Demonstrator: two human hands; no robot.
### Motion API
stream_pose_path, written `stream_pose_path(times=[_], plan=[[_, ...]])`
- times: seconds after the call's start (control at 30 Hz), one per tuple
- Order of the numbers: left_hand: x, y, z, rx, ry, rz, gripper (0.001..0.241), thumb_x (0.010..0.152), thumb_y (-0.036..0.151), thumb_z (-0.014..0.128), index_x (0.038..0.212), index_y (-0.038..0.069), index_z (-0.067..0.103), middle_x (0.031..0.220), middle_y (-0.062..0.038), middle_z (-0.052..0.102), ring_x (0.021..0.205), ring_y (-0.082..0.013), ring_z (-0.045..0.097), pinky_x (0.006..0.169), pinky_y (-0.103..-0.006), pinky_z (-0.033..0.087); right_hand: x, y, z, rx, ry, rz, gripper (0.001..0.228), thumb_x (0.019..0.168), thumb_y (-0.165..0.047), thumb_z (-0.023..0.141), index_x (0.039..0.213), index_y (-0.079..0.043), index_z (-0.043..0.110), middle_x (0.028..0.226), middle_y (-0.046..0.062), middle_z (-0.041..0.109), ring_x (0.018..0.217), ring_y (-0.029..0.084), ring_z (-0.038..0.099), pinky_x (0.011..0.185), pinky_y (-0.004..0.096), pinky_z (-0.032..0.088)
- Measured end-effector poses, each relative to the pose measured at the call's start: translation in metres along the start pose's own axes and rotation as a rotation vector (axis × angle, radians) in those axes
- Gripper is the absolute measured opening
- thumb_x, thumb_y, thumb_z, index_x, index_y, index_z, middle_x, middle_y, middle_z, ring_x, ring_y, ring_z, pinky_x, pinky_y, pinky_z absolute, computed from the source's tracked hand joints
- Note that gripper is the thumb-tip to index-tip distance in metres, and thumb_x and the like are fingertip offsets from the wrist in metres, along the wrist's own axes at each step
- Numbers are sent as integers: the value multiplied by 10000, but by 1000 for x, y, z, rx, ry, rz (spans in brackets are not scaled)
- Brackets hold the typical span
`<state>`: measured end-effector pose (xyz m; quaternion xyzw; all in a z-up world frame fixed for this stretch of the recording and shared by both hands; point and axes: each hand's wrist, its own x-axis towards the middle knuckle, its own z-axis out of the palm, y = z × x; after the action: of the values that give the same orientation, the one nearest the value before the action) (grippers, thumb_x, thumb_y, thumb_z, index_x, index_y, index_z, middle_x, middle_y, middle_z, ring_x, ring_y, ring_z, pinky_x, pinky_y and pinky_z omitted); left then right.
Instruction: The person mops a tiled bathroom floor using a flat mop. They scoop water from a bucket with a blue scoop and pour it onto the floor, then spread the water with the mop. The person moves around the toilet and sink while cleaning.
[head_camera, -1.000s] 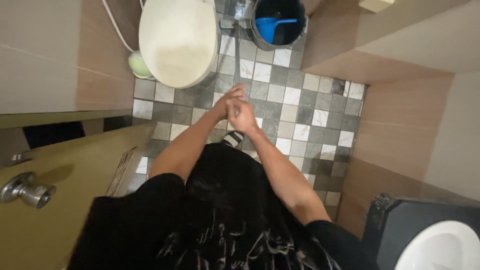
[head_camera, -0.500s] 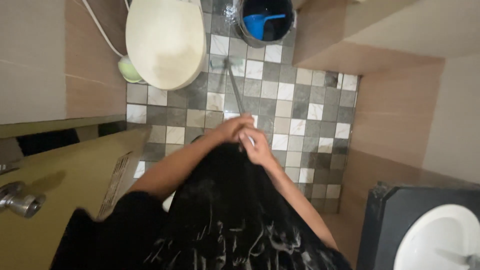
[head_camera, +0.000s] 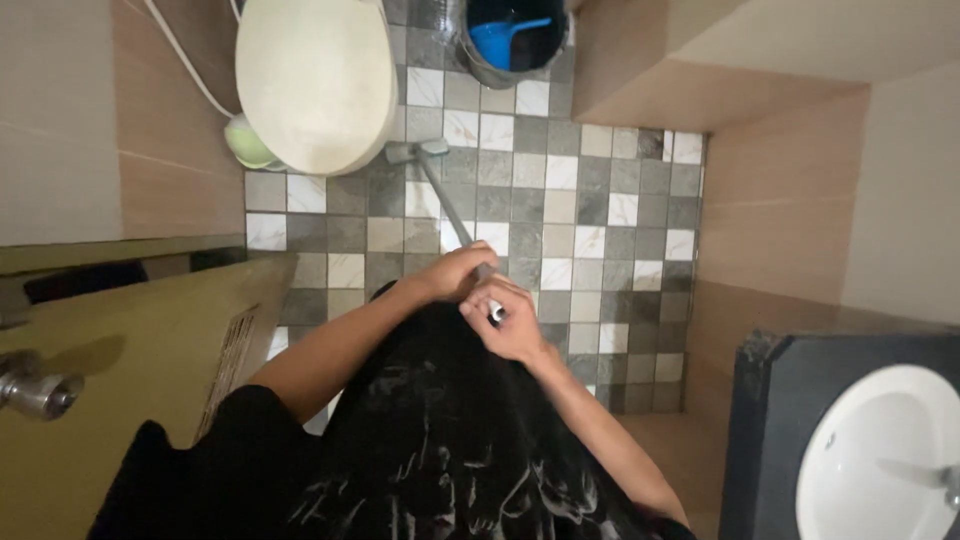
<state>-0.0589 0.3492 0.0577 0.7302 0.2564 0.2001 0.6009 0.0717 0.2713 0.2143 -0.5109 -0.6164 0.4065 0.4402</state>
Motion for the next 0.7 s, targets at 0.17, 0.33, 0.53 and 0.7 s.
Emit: stream_pose_path(times=[0.17,0.33,0.53,0.7], plan=[[-28,-40,9,0,5,43,349,830,302,725,1128,158,615,1141,-95,572,1095,-364,607,999,-435,471,-17,26,27,-95,48,-140,283,919,-157,742,666,-128,620,577,87,598,554,331,593,572,371,509],[-17,-169,82,59,19,9,276,842,274,706,1029,96,608,1115,-165,562,1087,-442,592,1008,-463,459,-51,13,29,-68,64,-57,247,941,-155,731,712,-104,654,585,100,584,569,308,568,622,365,503],[-100,71,87,-190,-139,-558,448,953,433,375,1156,135,641,1340,-146,578,1283,-335,512,1161,-429,321,-131,-61,37,-105,-140,139,116,816,-158,796,739,-109,725,570,123,584,600,357,602,668,460,531],[-137,17,113,-279,-122,-234,254,1018,311,485,937,136,651,1105,-111,577,1151,-302,536,1071,-364,361,-175,-19,82,-167,-45,215,291,868,-212,722,627,-137,576,531,51,530,578,282,585,636,382,525]])
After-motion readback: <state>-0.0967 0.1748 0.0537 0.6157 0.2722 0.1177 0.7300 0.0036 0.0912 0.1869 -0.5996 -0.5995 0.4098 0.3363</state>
